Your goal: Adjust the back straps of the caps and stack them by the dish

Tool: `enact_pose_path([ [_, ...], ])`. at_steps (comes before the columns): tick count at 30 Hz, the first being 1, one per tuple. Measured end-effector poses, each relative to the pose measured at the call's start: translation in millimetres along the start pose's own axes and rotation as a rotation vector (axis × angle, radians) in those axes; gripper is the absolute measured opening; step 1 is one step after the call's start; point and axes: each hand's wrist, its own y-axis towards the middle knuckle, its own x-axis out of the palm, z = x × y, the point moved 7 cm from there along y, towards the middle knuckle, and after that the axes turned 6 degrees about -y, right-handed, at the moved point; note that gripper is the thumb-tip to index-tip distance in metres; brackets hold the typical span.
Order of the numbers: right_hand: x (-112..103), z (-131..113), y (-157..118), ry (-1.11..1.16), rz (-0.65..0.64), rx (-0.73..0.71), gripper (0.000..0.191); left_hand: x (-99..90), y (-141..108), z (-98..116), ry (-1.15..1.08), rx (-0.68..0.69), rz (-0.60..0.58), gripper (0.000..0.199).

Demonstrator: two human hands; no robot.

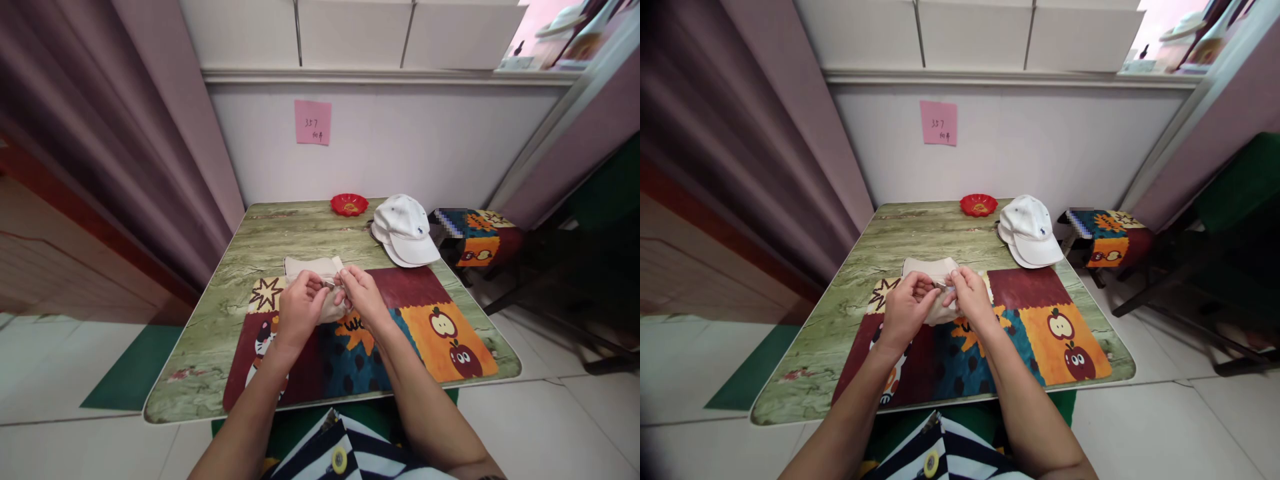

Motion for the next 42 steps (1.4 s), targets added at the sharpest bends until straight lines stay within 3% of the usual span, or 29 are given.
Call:
enact_pose_path([
  [5,6,-2,0,0.079,-0.001,0.057,0.027,-0.5,-2,1,-0.039,0.052,0.051,0.002],
  [12,10,-5,-1,0.091,-0.019,0.063,0.03,-3.5,-1,-10,-0.207,-0.092,0.139,0.011],
  [19,13,-12,-3,0.065,-0.065,0.008,0.031,1.3,0,-16,-0.555,-0.274,0.087,0.018],
  [27,-12,-32,-6,-0.393,0.125,-0.28,0.025,2.0,3,-42,-0.984,-0.611,0.057,0.037],
  [37,-5,-30,-10,-0.43,0.143,-0.248,0.022,6.4,0,-47,-1.1,-0.707,0.023,0.019],
  [42,-6,-21,-6,-0.282,0.103,-0.181,0.027,7.8,-1,-47,-1.105,-0.718,0.022,0.017],
])
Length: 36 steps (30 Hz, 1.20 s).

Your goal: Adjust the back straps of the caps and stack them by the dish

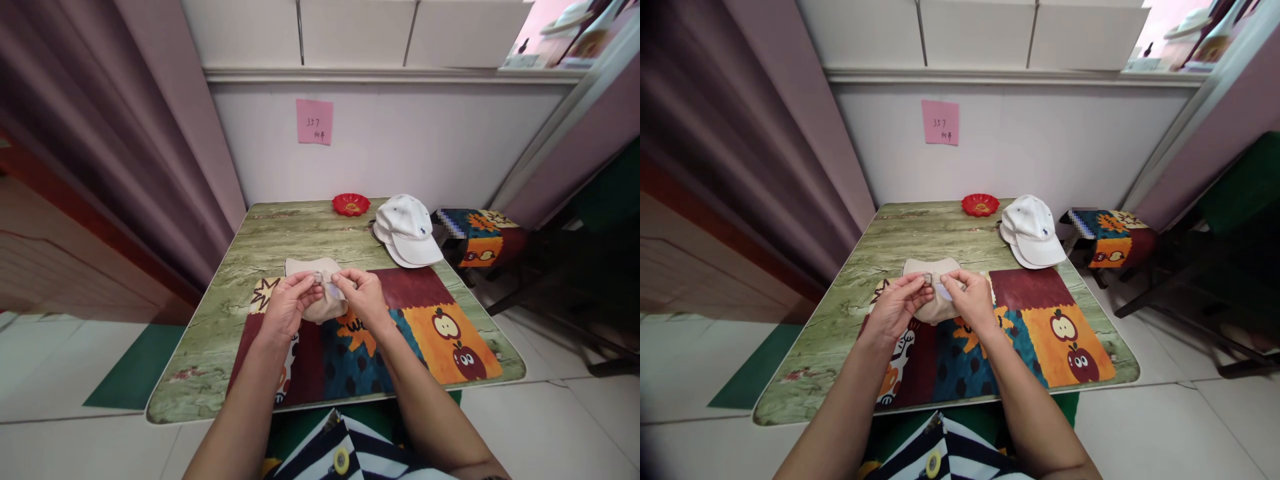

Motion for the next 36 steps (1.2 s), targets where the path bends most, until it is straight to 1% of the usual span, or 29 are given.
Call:
enact_pose_path([
  [4,5,4,1,0.07,-0.036,0.027,0.029,1.4,-1,0,0.002,-0.007,-0.012,0.017],
  [8,6,6,2,0.04,-0.033,0.031,0.029,2.0,-1,0,0.005,-0.009,-0.018,0.019],
  [15,4,8,5,-0.06,-0.079,0.006,0.03,4.0,-2,1,0.043,0.001,-0.03,0.018],
  [17,1,6,5,-0.117,-0.07,-0.014,0.029,4.6,-3,1,0.05,0.002,-0.029,0.018],
  [21,-3,-5,2,-0.258,-0.013,-0.085,0.026,5.1,-3,2,0.062,0.004,-0.031,0.02],
  [24,-5,-12,0,-0.313,0.018,-0.118,0.023,4.8,-3,1,0.076,0.015,-0.04,0.023],
  [30,-9,-18,-2,-0.369,0.015,-0.128,0.019,3.6,-2,0,0.183,0.077,-0.055,0.035],
  [36,-13,-20,-3,-0.424,0.013,-0.144,0.017,6.5,-4,0,0.206,0.08,-0.067,0.038],
])
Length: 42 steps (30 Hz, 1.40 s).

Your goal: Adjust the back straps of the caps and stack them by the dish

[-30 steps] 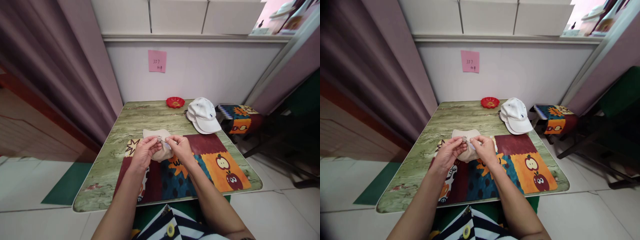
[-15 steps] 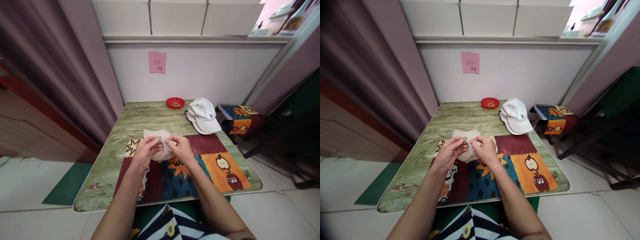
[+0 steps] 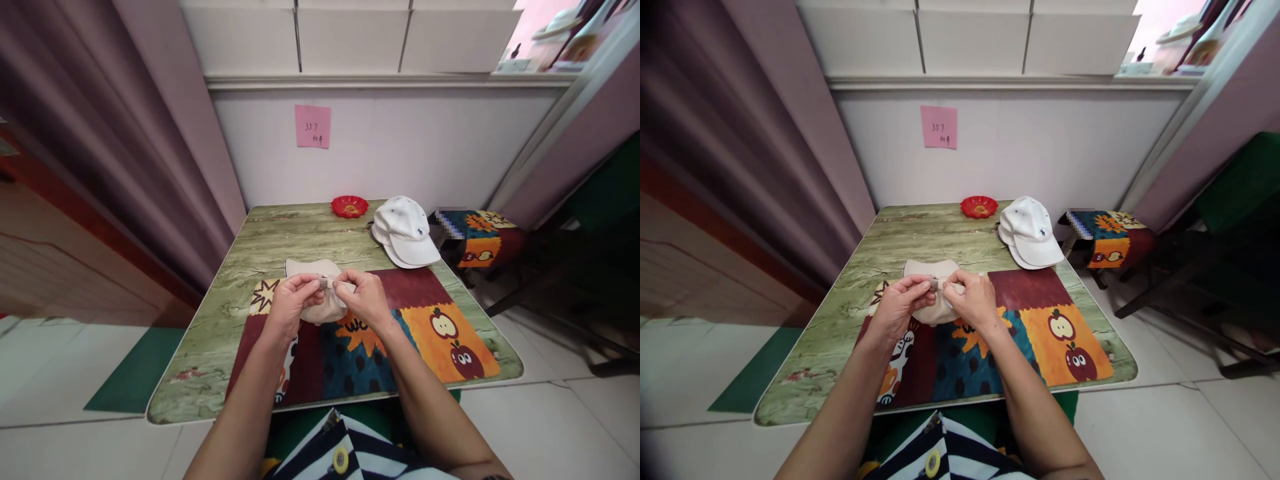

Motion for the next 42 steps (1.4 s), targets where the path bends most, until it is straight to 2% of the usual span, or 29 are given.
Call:
enact_pose_path([
  [13,1,-6,2,-0.019,-0.058,-0.093,0.02,-0.5,0,-1,0.057,-0.002,-0.032,0.04],
  [20,5,-3,-4,-0.101,0.086,-0.052,0.017,4.1,0,-4,-0.025,-0.05,-0.059,0.039],
  [26,8,-1,-5,-0.032,0.081,-0.028,0.019,1.9,0,-6,0.029,-0.027,-0.069,0.04],
  [29,11,1,-4,-0.021,0.007,-0.032,0.02,1.4,1,2,0.2,0.068,-0.084,0.033],
  [32,13,5,-3,0.021,-0.057,-0.048,0.02,7.7,-1,24,0.51,0.304,-0.103,0.019],
  [34,12,6,-2,0.053,-0.085,-0.07,0.02,15.0,-2,35,0.648,0.378,-0.16,0.014],
  [36,10,6,-2,0.07,-0.096,-0.09,0.019,20.9,0,33,0.659,0.28,-0.279,0.017],
  [39,7,7,-2,0.08,-0.095,-0.109,0.018,24.1,3,23,0.56,0.088,-0.437,0.025],
  [42,4,7,-2,0.076,-0.093,-0.115,0.017,19.0,9,21,0.508,0.055,-0.435,0.03],
])
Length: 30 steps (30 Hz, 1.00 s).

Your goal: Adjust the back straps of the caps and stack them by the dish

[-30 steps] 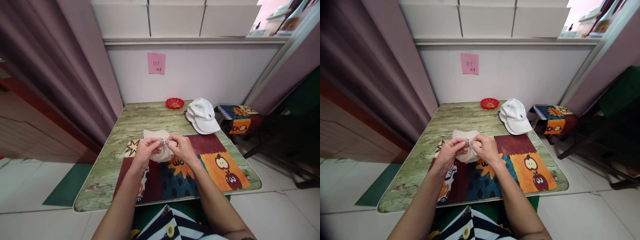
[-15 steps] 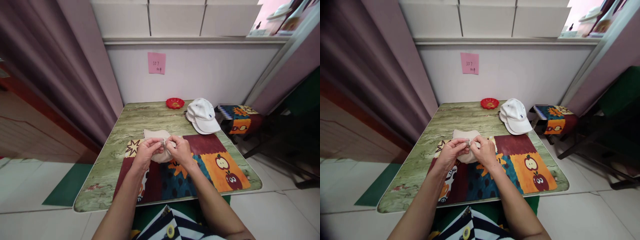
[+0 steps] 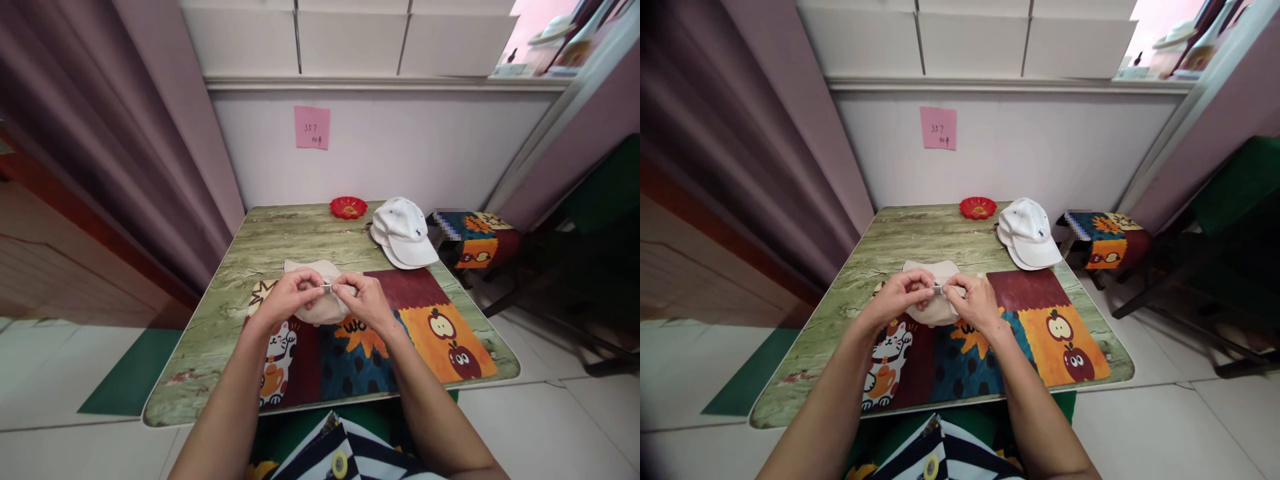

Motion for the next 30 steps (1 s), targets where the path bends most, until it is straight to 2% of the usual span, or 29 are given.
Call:
enact_pose_path([
  [4,-3,-2,0,-0.015,0.01,0.001,0.016,-6.7,1,-2,-0.07,0.006,0.072,0.039],
  [10,-3,-10,0,-0.025,-0.043,-0.005,0.016,-0.2,-3,3,-0.029,-0.045,0.023,0.036],
  [21,-2,-3,0,0.022,-0.017,0.003,0.016,-0.9,-8,2,0.009,-0.049,0.058,0.046],
  [26,2,4,0,0.099,-0.033,0.013,0.019,2.3,-10,7,-0.06,0.072,0.043,0.043],
  [30,11,10,0,0.228,-0.078,0.059,0.022,3.4,-11,12,0.162,0.292,0.109,0.026],
])
